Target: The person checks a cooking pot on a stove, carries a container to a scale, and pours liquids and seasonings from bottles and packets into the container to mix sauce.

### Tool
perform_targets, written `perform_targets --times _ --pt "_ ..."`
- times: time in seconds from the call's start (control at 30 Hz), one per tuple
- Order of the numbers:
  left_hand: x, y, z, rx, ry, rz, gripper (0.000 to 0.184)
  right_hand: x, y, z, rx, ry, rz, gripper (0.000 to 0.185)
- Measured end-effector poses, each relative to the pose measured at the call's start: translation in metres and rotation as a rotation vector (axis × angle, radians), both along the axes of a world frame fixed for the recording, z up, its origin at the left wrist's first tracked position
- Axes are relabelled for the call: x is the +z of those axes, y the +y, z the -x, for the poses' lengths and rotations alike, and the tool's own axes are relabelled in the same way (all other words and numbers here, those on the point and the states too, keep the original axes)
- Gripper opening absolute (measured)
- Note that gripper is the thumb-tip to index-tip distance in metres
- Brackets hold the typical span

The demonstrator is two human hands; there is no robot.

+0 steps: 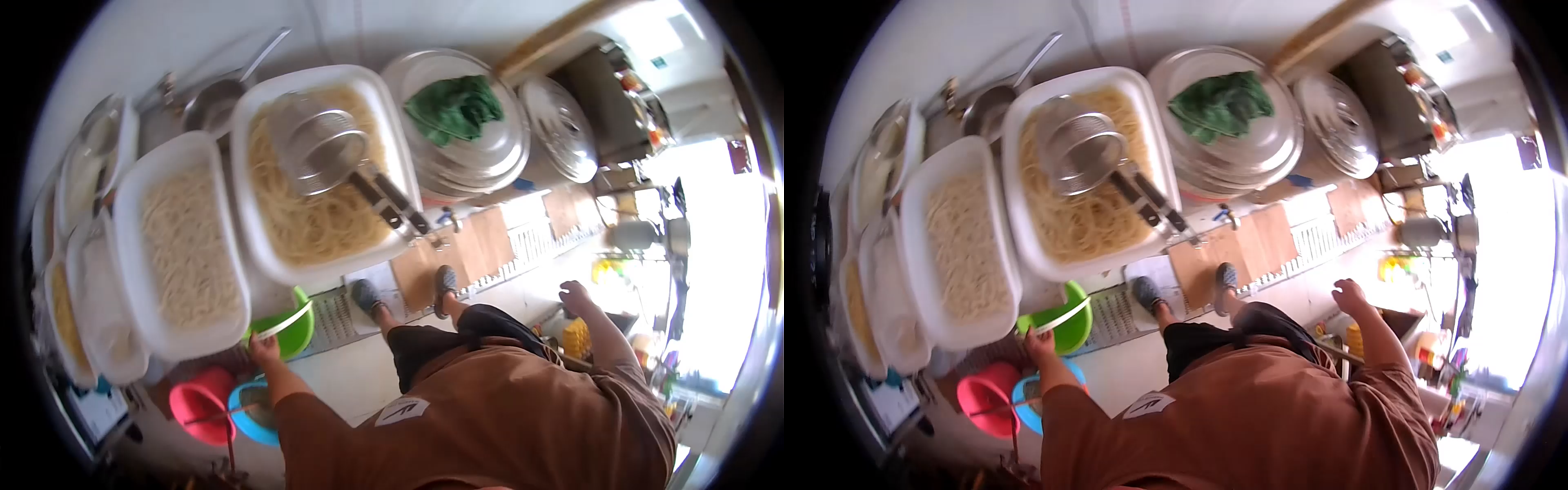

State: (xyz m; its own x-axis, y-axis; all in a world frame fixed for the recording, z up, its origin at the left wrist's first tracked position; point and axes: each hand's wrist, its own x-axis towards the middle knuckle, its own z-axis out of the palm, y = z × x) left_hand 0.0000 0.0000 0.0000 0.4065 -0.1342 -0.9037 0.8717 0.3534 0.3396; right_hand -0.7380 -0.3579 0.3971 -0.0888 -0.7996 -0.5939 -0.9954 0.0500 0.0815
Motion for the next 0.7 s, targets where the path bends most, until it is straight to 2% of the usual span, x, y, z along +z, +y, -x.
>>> perform_targets --times 0.07,0.1,0.13,0.17,0.2,0.23,0.37,0.43,0.5,0.57,0.63,0.7 --pt "0.013 0.003 0.02 0.053 0.157 0.039 0.041 0.031 0.026 0.012 0.089 0.083 -0.028 0.035" --pt "0.03 -0.012 -0.043 0.036 0.064 0.055 0.04 -0.104 0.018 0.061 0.371 -0.108 -0.07 0.036" --pt "0.035 -0.016 -0.043 -0.011 -0.063 -0.011 0.042 -0.104 0.021 0.037 0.353 -0.115 -0.069 0.036" --pt "0.036 -0.011 -0.031 -0.047 -0.178 -0.088 0.044 -0.043 0.022 -0.035 0.078 -0.125 -0.081 0.036" --pt "0.026 -0.018 0.009 -0.027 -0.023 -0.121 0.046 -0.019 0.021 -0.014 0.163 -0.084 -0.062 0.036" --pt "0.029 -0.02 0.015 0.001 0.076 -0.173 0.047 -0.005 0.019 -0.036 0.067 -0.099 -0.085 0.037" --pt "0.038 -0.005 0.038 -0.112 0.076 -0.346 0.043 -0.023 0.02 -0.051 0.083 -0.243 -0.068 0.035" --pt "0.018 0.007 0.035 -0.359 -0.012 -0.197 0.031 -0.041 0.023 -0.052 0.1 -0.318 -0.038 0.034" --pt "0.037 0.0 0.061 -0.359 0.07 -0.329 0.019 -0.046 0.03 -0.044 0.109 -0.39 -0.012 0.034" --pt "0.061 -0.013 0.095 -0.459 0.009 -0.458 0.014 -0.049 0.038 -0.036 0.054 -0.45 -0.009 0.031" --pt "0.059 0.006 0.111 -0.811 0.062 -0.106 0.013 -0.06 0.052 -0.003 0.028 -0.487 0.001 0.03" --pt "0.087 -0.01 0.162 -1.135 -0.13 -0.501 0.011 -0.076 0.072 0.037 -0.004 -0.528 0.026 0.03"
